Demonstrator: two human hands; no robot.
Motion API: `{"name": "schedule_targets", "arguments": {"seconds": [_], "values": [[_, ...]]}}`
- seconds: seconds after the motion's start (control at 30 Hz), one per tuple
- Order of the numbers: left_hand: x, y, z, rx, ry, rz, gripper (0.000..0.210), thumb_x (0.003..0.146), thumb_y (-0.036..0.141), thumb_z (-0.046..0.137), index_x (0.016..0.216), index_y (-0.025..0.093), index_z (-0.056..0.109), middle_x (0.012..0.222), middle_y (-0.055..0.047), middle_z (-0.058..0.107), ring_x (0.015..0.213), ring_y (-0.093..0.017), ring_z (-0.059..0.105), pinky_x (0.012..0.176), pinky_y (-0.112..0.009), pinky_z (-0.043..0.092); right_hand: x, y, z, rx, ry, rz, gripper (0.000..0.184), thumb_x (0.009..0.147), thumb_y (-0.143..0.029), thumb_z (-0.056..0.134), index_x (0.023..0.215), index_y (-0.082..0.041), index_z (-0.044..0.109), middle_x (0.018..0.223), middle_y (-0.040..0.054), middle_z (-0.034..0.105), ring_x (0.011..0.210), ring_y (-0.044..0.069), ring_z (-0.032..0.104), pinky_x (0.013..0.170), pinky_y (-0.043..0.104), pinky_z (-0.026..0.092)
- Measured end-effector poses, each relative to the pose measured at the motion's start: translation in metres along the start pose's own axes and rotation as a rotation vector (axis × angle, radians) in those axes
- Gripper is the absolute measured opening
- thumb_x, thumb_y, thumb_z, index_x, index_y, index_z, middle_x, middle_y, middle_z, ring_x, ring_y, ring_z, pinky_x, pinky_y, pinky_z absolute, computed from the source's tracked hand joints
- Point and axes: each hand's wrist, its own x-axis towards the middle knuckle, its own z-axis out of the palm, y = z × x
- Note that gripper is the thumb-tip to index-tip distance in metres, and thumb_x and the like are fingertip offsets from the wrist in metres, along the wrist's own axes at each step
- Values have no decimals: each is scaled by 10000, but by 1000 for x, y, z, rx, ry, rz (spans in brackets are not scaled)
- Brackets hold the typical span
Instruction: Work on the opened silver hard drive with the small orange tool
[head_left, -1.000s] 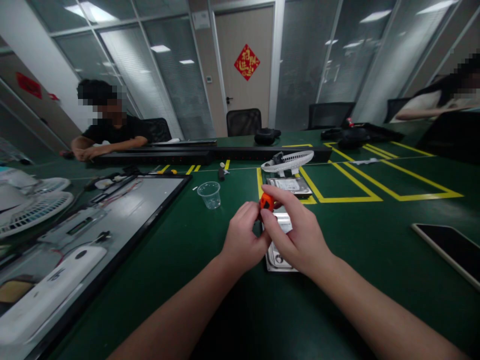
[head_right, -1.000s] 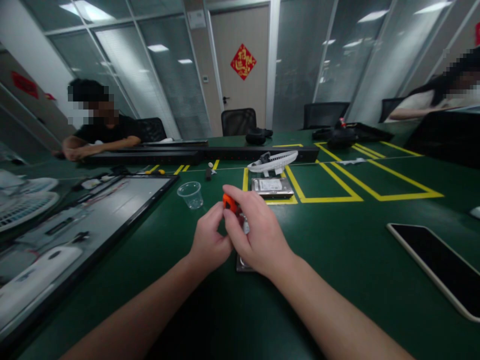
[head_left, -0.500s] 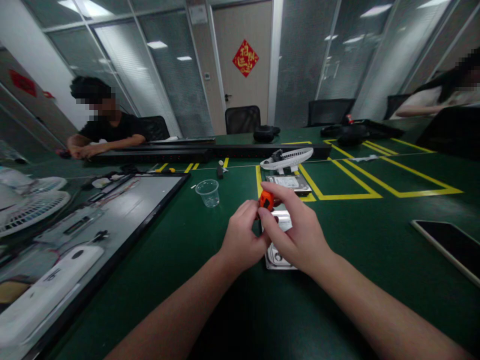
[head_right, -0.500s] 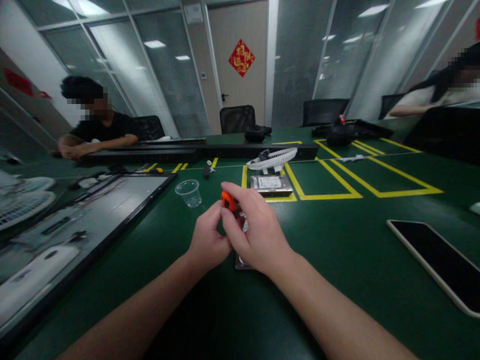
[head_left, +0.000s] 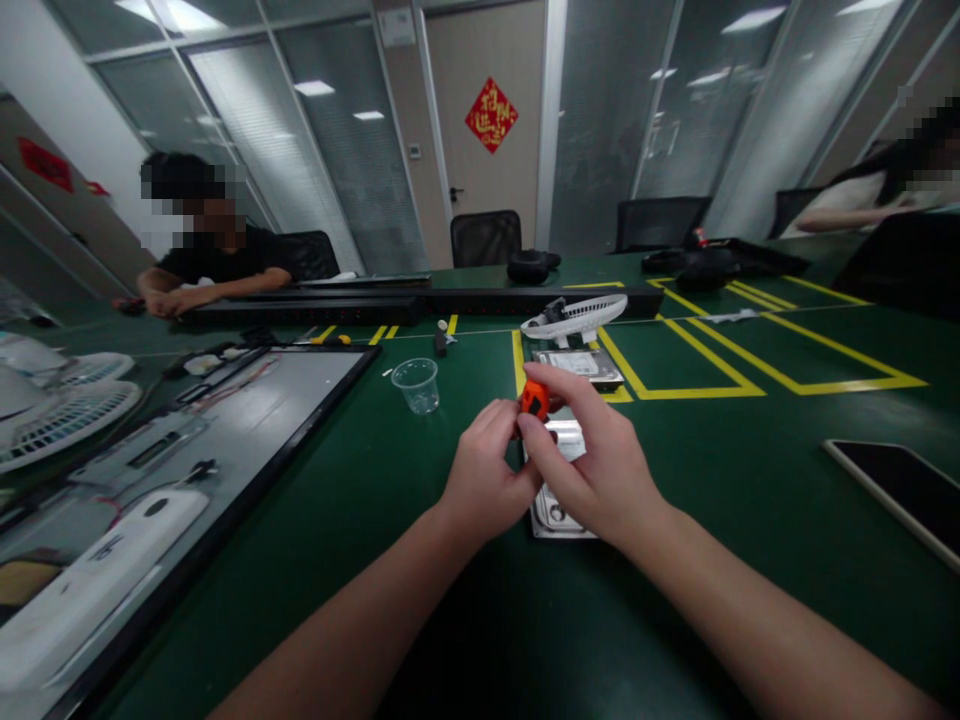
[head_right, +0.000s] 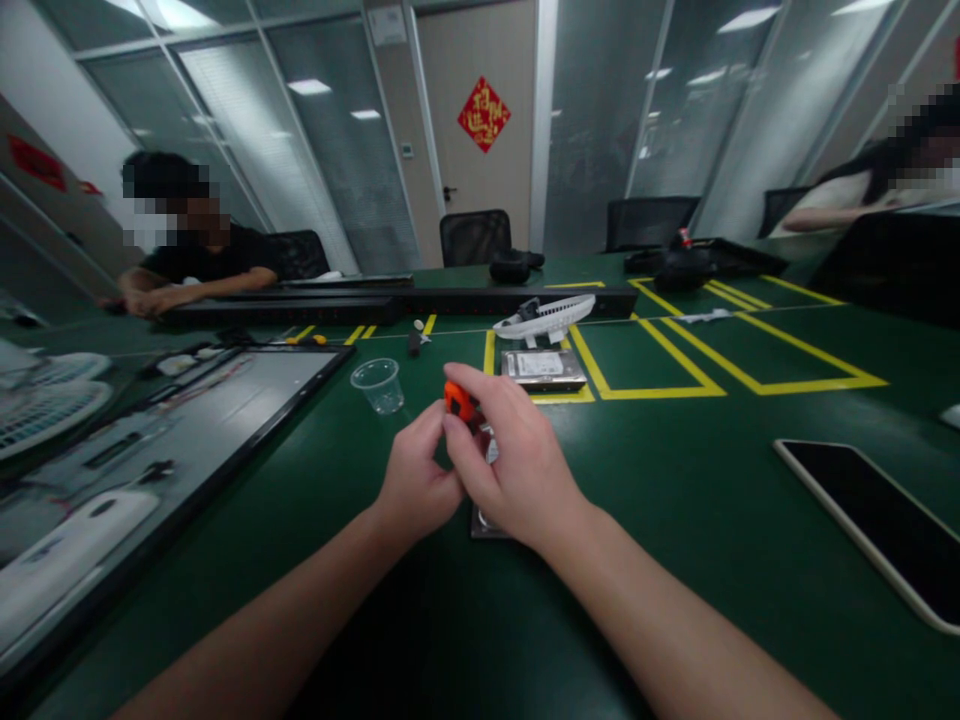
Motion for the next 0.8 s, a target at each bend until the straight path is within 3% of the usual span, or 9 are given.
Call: {"name": "schedule_targets", "arguments": {"seconds": [0.5, 0.67, 0.8], "values": [[0, -2, 1, 3, -3, 2, 15, 942, 172, 605, 933, 184, 608, 906, -55, 643, 829, -208, 604, 739, -343, 478, -1, 2, 2, -31, 53, -29, 406, 966, -199, 663, 1357, -227, 559, 1193, 83, 706, 1073, 229, 684, 952, 395, 587], [0, -2, -1, -38, -22, -22, 68, 989, 204, 568, 1016, 186, 628, 989, -75, 676, 897, -216, 631, 794, -358, 508, -2, 1, 1, -12, 26, -22, 481, 985, -192, 605, 1455, -232, 512, 1235, 92, 700, 1026, 224, 673, 922, 408, 587], [1, 1, -2, -56, -32, -16, 110, 1016, 224, 536, 1073, 188, 623, 1010, -76, 683, 918, -213, 647, 809, -355, 515, -2, 0, 1, 27, -11, -39, 511, 1007, -161, 541, 1508, -245, 478, 1308, 87, 686, 1097, 221, 666, 976, 412, 569]]}}
